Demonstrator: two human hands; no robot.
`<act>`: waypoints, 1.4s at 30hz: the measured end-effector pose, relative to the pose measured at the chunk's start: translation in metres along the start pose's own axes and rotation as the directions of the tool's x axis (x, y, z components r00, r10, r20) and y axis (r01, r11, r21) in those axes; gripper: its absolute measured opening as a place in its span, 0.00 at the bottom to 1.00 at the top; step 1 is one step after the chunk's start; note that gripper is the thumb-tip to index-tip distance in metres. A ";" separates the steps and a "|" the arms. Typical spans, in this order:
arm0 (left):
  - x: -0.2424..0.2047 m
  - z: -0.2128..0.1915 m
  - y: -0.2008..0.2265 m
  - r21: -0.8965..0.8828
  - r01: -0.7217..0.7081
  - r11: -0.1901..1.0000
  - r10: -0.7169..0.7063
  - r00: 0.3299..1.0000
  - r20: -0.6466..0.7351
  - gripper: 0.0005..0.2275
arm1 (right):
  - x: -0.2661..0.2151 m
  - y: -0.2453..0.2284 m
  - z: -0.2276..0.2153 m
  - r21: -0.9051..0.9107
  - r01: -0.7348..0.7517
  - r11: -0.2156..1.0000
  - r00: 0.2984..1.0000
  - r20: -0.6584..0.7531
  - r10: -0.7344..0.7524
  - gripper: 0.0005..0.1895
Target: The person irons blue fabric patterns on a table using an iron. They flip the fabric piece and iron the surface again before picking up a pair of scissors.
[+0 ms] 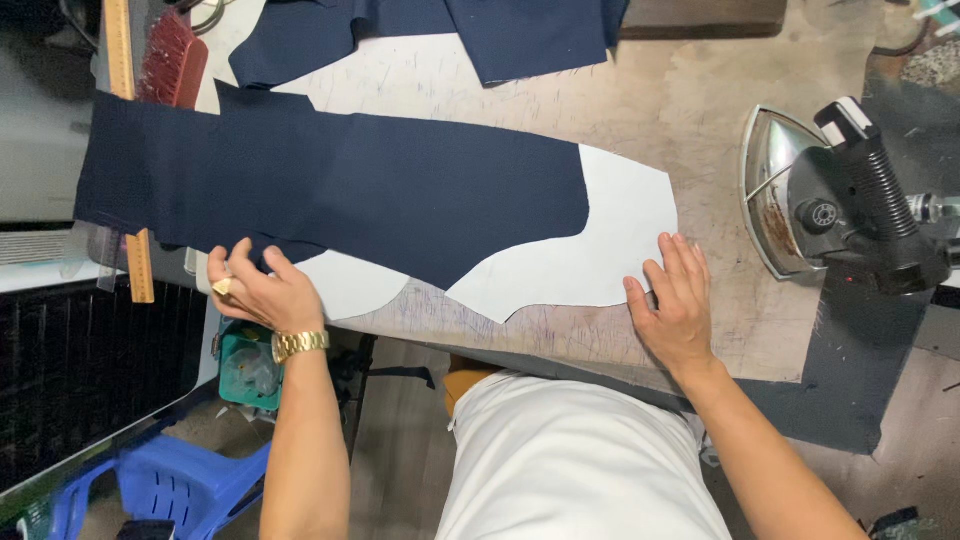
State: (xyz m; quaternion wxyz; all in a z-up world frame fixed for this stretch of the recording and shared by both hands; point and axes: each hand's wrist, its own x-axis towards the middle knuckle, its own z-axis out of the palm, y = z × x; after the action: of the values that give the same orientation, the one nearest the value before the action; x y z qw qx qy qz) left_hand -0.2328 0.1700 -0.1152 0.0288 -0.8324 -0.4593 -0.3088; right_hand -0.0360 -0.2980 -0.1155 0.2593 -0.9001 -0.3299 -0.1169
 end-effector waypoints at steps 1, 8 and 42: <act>-0.002 -0.011 0.027 -0.050 -0.151 0.987 0.153 0.988 0.036 0.09 | 0.000 0.000 0.000 0.013 0.001 1.000 1.000 -0.007 -0.001 0.15; -0.094 -0.047 0.146 -0.581 -0.545 0.604 0.789 0.513 0.339 0.18 | -0.001 0.000 -0.001 0.038 -0.009 0.999 1.000 -0.007 0.010 0.15; -0.097 0.005 0.296 -0.711 -0.640 0.290 0.950 0.105 0.293 0.25 | 0.050 0.032 -0.108 0.260 -0.127 0.957 0.969 -0.176 0.176 0.09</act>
State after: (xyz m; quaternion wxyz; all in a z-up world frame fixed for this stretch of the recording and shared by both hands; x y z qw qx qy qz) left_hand -0.0367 -0.0718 -0.1017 -0.1516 -0.9698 0.1909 0.0071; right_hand 0.0184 -0.3501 -0.0184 0.4087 -0.8677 -0.2442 -0.1432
